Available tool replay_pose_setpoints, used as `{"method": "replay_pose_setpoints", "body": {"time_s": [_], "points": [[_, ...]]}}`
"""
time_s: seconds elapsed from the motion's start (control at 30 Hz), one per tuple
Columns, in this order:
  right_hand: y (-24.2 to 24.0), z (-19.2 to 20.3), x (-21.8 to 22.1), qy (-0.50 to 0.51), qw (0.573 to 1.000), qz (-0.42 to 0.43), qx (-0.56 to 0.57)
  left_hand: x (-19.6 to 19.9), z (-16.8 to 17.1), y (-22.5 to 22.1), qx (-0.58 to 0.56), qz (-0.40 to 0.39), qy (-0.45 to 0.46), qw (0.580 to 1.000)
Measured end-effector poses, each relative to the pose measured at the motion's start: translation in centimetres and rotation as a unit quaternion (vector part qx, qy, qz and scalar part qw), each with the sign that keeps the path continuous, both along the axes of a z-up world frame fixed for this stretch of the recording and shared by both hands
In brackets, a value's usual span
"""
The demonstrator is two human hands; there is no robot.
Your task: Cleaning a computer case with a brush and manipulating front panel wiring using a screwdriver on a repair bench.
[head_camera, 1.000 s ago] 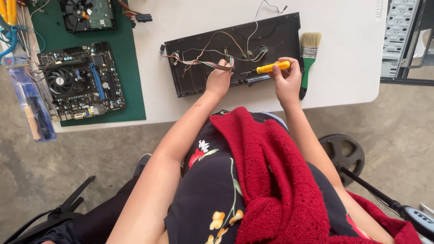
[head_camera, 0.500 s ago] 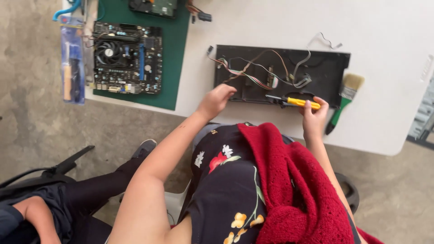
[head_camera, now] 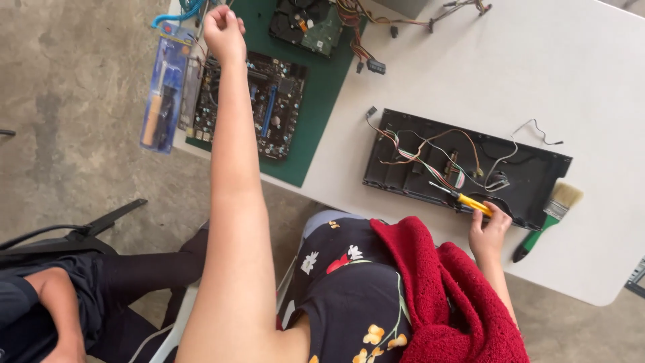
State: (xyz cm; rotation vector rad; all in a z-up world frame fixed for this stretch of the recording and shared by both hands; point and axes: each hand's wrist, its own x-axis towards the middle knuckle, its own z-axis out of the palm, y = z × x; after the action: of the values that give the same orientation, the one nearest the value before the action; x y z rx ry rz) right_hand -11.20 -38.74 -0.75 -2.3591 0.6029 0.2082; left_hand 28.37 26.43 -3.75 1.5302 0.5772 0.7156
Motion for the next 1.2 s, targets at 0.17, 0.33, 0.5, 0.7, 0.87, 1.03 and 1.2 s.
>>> {"method": "replay_pose_setpoints", "body": {"time_s": [0.17, 0.33, 0.5, 0.7, 0.87, 1.03, 1.2], "points": [[2.5, 1.5, 0.7, 0.016, 0.999, -0.049, 0.006, 6.3, -1.6, 4.1, -0.204, -0.114, 0.043, 0.971], [2.5, -0.4, -0.2, -0.051, 0.997, -0.049, -0.017, 2.6, -1.9, 0.9, -0.015, -0.123, 0.133, 0.983], [3.0, -2.6, -1.5, -0.14, 0.986, -0.059, -0.064, -12.1, 1.3, -10.8, 0.4, -0.14, 0.031, 0.905], [2.1, -2.8, -1.7, -0.116, 0.991, -0.058, -0.04, -26.8, 0.3, -23.7, 0.541, -0.296, 0.04, 0.786], [-1.4, -2.5, -0.1, -0.023, 0.999, 0.001, -0.022, -31.5, -4.7, -30.8, 0.57, -0.423, 0.073, 0.701], [-5.2, -4.2, 1.4, 0.089, 0.986, 0.122, -0.07, -32.1, -7.0, -31.7, 0.531, -0.44, 0.119, 0.714], [-3.0, -1.3, 1.3, 0.074, 0.987, 0.125, -0.072, -31.7, -5.6, -32.3, 0.545, -0.404, 0.087, 0.73]]}}
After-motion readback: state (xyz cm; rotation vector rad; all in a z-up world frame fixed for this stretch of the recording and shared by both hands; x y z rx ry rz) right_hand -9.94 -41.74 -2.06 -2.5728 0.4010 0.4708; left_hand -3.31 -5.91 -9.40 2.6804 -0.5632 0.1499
